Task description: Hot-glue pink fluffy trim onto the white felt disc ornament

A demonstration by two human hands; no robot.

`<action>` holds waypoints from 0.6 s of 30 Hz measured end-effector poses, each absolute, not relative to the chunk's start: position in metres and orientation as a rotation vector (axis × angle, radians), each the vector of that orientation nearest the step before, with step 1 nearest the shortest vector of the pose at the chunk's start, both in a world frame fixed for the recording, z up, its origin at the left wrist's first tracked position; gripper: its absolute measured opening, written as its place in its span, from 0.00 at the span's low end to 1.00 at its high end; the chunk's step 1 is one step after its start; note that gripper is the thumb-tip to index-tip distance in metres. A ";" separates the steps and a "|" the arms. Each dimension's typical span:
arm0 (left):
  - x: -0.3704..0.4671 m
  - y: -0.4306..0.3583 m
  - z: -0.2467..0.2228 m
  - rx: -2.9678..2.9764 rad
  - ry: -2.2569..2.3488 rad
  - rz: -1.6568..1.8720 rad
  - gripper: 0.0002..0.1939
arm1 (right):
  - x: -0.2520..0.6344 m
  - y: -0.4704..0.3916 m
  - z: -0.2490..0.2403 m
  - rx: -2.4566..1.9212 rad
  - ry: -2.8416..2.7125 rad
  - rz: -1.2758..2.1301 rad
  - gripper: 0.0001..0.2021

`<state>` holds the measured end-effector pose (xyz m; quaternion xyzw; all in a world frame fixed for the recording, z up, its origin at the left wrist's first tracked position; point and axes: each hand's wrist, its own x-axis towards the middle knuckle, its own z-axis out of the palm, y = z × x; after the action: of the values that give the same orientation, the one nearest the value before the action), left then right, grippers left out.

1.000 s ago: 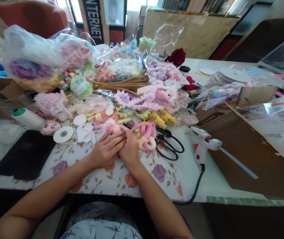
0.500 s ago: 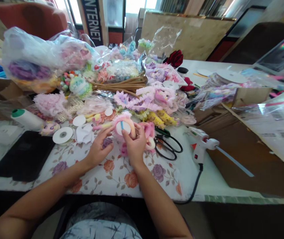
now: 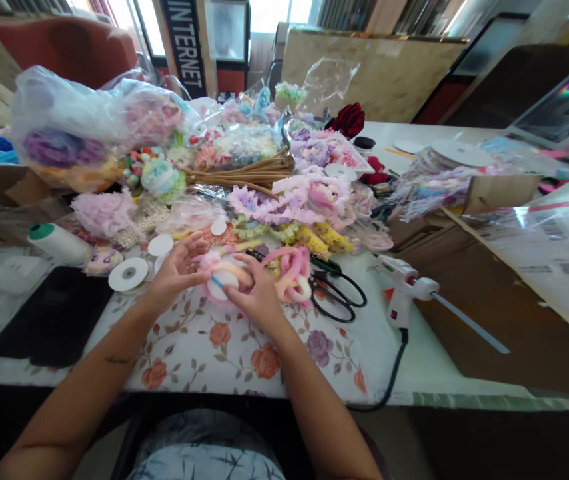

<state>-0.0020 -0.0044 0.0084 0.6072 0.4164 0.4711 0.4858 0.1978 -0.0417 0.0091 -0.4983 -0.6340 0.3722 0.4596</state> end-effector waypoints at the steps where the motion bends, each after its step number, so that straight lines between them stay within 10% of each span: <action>1: -0.006 -0.003 0.011 1.478 0.987 1.041 0.40 | 0.198 -0.043 0.010 -1.212 -1.664 0.899 0.26; 18: 0.001 -0.014 0.025 1.857 1.233 1.032 0.19 | 0.200 -0.039 0.003 -1.211 -1.697 0.530 0.23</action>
<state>0.0006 -0.0137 0.0253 0.7122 0.4726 0.3958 0.3358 0.2004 -0.0393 0.0030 -0.4952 -0.6942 0.2166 0.4753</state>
